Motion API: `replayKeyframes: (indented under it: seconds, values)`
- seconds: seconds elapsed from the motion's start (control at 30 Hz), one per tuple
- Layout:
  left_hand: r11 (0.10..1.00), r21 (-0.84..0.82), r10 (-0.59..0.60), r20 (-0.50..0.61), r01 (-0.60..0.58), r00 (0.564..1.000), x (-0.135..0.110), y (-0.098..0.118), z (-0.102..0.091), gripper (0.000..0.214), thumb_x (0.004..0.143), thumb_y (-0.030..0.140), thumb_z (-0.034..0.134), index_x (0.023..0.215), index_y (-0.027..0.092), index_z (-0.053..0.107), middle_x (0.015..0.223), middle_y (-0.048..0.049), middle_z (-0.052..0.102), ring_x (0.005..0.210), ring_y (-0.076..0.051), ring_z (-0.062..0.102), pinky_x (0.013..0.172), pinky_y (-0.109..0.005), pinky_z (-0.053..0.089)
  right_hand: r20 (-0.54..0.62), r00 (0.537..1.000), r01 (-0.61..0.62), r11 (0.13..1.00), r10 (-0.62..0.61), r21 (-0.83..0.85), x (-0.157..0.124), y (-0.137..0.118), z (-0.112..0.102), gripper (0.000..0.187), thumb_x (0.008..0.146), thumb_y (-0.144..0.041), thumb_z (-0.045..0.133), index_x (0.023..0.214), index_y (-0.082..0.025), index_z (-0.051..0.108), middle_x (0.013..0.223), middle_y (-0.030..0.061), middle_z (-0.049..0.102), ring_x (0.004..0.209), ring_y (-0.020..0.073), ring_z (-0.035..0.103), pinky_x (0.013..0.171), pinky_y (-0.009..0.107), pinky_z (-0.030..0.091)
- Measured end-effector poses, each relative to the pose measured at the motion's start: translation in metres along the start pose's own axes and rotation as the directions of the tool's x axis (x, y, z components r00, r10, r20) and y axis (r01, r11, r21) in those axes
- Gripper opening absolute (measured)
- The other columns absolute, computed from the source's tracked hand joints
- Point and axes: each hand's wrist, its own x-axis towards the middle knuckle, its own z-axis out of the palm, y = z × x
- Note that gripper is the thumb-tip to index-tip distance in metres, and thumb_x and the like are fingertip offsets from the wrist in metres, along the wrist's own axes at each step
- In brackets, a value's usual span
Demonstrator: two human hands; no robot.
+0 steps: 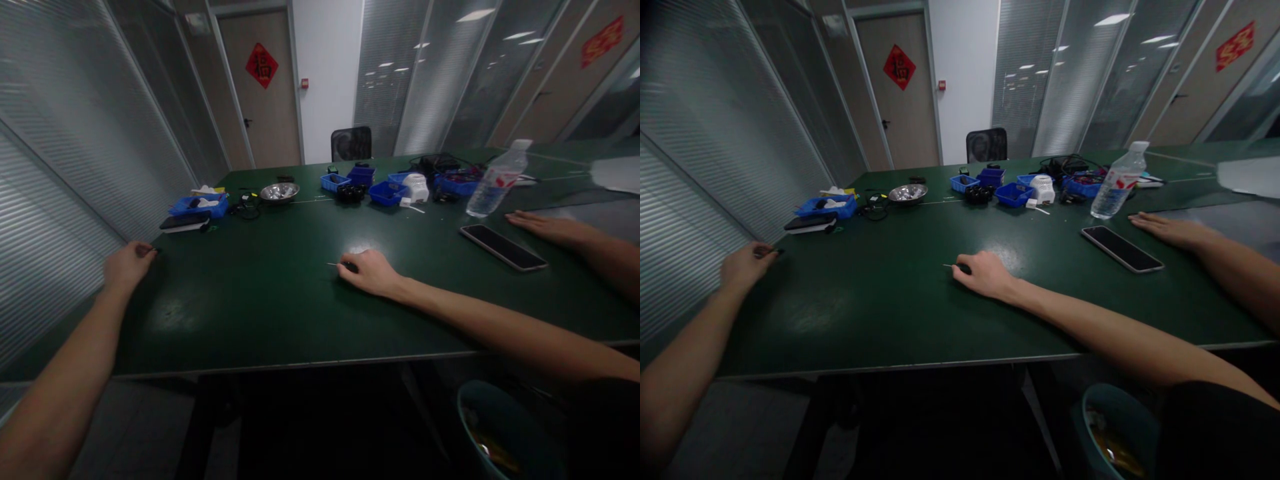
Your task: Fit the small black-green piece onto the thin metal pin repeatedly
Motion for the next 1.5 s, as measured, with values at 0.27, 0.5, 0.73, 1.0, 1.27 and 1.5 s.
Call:
replayKeyframes:
  seconds: [0.27, 0.5, 0.73, 1.0, 1.27, 1.5]
  values:
    - [0.730, -0.483, 0.554, 0.003, -0.484, 0.833, -0.070, 0.131, 0.027, 0.045, 0.097, 0.043, 0.072, 0.133, 0.015, 0.071, 0.112, -0.0077, 0.076, 0.097, -0.021, 0.069, 0.084, -0.030, 0.052, -0.003, 1.000, 0.016, 1.000, -0.016, 0.019, -0.001, 0.001, 0.001, 0.042, 0.109, -0.049, 0.050, 0.110, -0.018, 0.078, 0.076, 0.0042, 0.073, 0.062, 0.0169, 0.059, 0.065, 0.030, 0.038]
    - [0.442, -0.738, 0.867, 0.206, -0.510, 0.454, -0.193, 0.247, 0.029, 0.042, 0.101, 0.044, 0.070, 0.136, 0.021, 0.071, 0.108, -0.0071, 0.074, 0.090, -0.020, 0.068, 0.074, -0.030, 0.051, -0.013, 0.997, 0.082, 0.997, -0.082, 0.009, -0.004, -0.001, 0.002, 0.036, 0.105, -0.045, 0.053, 0.106, -0.019, 0.079, 0.074, 0.0040, 0.072, 0.064, 0.0169, 0.059, 0.067, 0.030, 0.036]
    - [0.385, -0.775, 0.895, 0.182, -0.502, 0.407, -0.228, 0.264, 0.032, 0.040, 0.101, 0.036, 0.072, 0.138, 0.021, 0.067, 0.105, -0.0051, 0.073, 0.092, -0.020, 0.068, 0.078, -0.031, 0.051, -0.011, 0.980, 0.201, 0.978, -0.201, 0.048, -0.007, 0.000, 0.002, 0.035, 0.103, -0.042, 0.054, 0.099, -0.018, 0.079, 0.069, 0.0032, 0.069, 0.060, 0.0151, 0.056, 0.064, 0.029, 0.033]
    - [0.333, -0.738, 0.928, 0.145, -0.587, 0.344, -0.223, 0.259, 0.029, 0.024, 0.103, 0.037, 0.071, 0.117, 0.020, 0.076, 0.111, -0.0077, 0.071, 0.102, -0.023, 0.065, 0.087, -0.036, 0.052, 0.006, 0.967, 0.254, 0.965, -0.255, 0.070, -0.007, 0.000, 0.001, 0.032, 0.102, -0.041, 0.055, 0.098, -0.018, 0.078, 0.069, 0.0026, 0.069, 0.059, 0.0139, 0.053, 0.064, 0.029, 0.033]
    - [0.324, -0.721, 0.934, 0.140, -0.613, 0.329, -0.223, 0.261, 0.029, 0.023, 0.103, 0.039, 0.069, 0.111, 0.018, 0.077, 0.105, -0.0082, 0.070, 0.098, -0.024, 0.064, 0.084, -0.036, 0.050, 0.043, 0.958, 0.282, 0.959, -0.283, 0.023, -0.009, -0.005, -0.004, 0.030, 0.101, -0.038, 0.054, 0.089, -0.019, 0.074, 0.071, 0.0024, 0.071, 0.060, 0.0143, 0.055, 0.064, 0.029, 0.034]
    - [0.316, -0.732, 0.939, 0.148, -0.604, 0.311, -0.222, 0.261, 0.030, 0.025, 0.104, 0.039, 0.069, 0.114, 0.018, 0.077, 0.105, -0.0087, 0.069, 0.097, -0.023, 0.063, 0.083, -0.034, 0.050, 0.051, 0.955, 0.292, 0.956, -0.292, -0.007, -0.009, -0.006, -0.003, 0.032, 0.103, -0.040, 0.053, 0.090, -0.020, 0.073, 0.076, 0.0038, 0.073, 0.062, 0.0153, 0.056, 0.064, 0.030, 0.032]
